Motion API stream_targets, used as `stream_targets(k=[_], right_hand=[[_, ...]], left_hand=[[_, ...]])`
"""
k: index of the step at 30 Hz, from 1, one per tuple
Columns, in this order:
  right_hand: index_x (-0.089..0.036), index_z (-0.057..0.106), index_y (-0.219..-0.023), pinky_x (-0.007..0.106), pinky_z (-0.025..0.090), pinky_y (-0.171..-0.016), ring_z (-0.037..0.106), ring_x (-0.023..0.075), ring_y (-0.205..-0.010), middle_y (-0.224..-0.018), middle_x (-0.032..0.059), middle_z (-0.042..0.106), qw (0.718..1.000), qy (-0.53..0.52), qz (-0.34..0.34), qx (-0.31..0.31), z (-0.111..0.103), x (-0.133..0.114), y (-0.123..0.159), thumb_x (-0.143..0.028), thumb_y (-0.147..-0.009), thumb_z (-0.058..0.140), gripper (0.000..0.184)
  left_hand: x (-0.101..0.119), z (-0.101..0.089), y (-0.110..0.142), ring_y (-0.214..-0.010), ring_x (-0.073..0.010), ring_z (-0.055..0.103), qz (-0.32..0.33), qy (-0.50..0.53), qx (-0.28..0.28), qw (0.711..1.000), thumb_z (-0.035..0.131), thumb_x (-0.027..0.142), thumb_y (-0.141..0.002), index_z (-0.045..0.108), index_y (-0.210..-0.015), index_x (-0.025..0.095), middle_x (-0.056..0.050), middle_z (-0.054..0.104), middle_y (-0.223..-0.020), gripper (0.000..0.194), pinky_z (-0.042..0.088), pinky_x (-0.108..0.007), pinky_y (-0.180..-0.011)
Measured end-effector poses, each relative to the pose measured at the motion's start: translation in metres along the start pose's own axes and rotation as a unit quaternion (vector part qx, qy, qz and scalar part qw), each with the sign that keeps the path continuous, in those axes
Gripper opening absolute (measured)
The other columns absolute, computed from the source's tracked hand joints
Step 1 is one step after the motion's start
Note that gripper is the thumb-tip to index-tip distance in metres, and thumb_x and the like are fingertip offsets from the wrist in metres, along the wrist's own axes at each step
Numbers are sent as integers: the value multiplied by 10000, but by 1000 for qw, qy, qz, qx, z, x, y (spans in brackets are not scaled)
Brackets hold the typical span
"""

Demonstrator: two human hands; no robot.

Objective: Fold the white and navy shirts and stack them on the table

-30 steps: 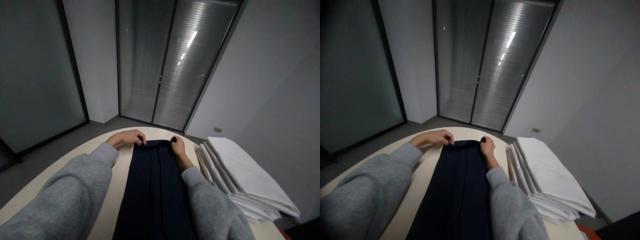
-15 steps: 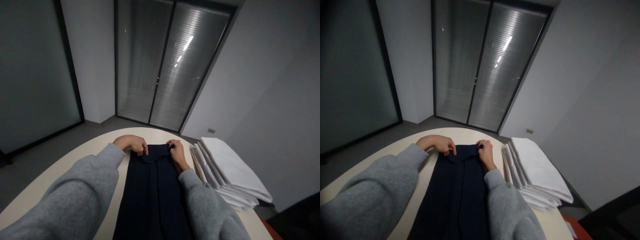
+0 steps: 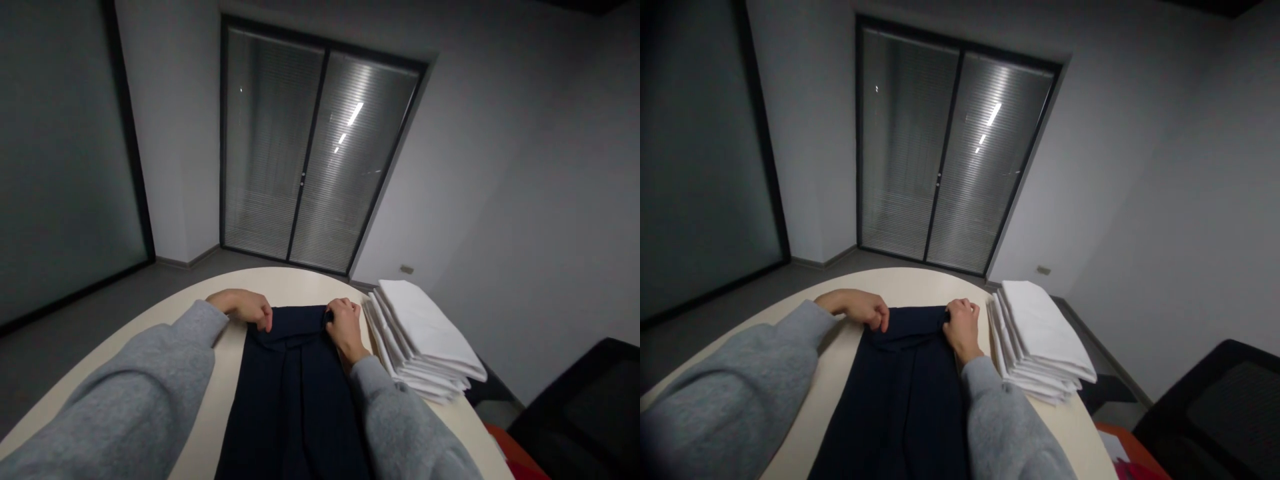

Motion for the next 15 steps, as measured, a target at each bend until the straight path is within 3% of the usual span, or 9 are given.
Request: stream_targets(k=[4,7,9,11,13,15], right_hand=[[-217,669,-914,371,304,-960,536,247,-1097,-1072,51,706,998,27,-24,-56,11,-3,22,-38,-735,623,258],[-210,668,-955,353,330,-924,538,249,-1102,-1100,62,696,997,42,-21,-69,12,-3,28,-28,-769,617,265],[-210,667,-970,340,344,-916,541,246,-1104,-1111,61,693,996,46,-24,-76,11,-4,28,-22,-773,621,276],[-214,669,-976,326,358,-909,549,236,-1093,-1110,55,694,995,48,-30,-84,9,-5,27,-10,-776,612,292],[-219,675,-980,315,369,-900,558,227,-1076,-1106,52,696,994,51,-37,-94,8,-6,27,-4,-777,605,305],[-221,684,-984,318,376,-900,563,231,-1069,-1098,62,700,992,57,-42,-103,8,-7,27,-12,-784,602,300]], left_hand=[[5,9,3,-767,-227,687,15,-4,15,1000,752,415,-670,820,-775,266,-10,787,-731,194,488,-267,-688],[2,-2,5,-978,-285,701,11,-30,132,991,662,549,-824,819,-966,252,-67,818,-966,365,500,-353,-889],[-1,-8,8,-1271,-349,595,2,-51,236,970,592,542,-905,749,-1233,255,-108,732,-1313,463,400,-465,-1082],[0,-3,9,-1475,-355,412,14,-74,301,950,541,532,-961,607,-1448,297,-90,536,-1571,545,243,-521,-1202],[4,14,6,-1542,-329,322,47,-109,310,943,511,543,-993,508,-1535,351,-44,411,-1661,575,142,-521,-1247],[8,34,0,-1556,-323,300,79,-141,281,946,495,560,-1008,445,-1576,372,-28,369,-1679,600,89,-529,-1258]])
Point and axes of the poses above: each hand's wrist, its own y-axis away from the middle knuckle, its own z-axis out of the palm, x = y × z, the point moved 7 cm from there along -y, towards the middle knuckle
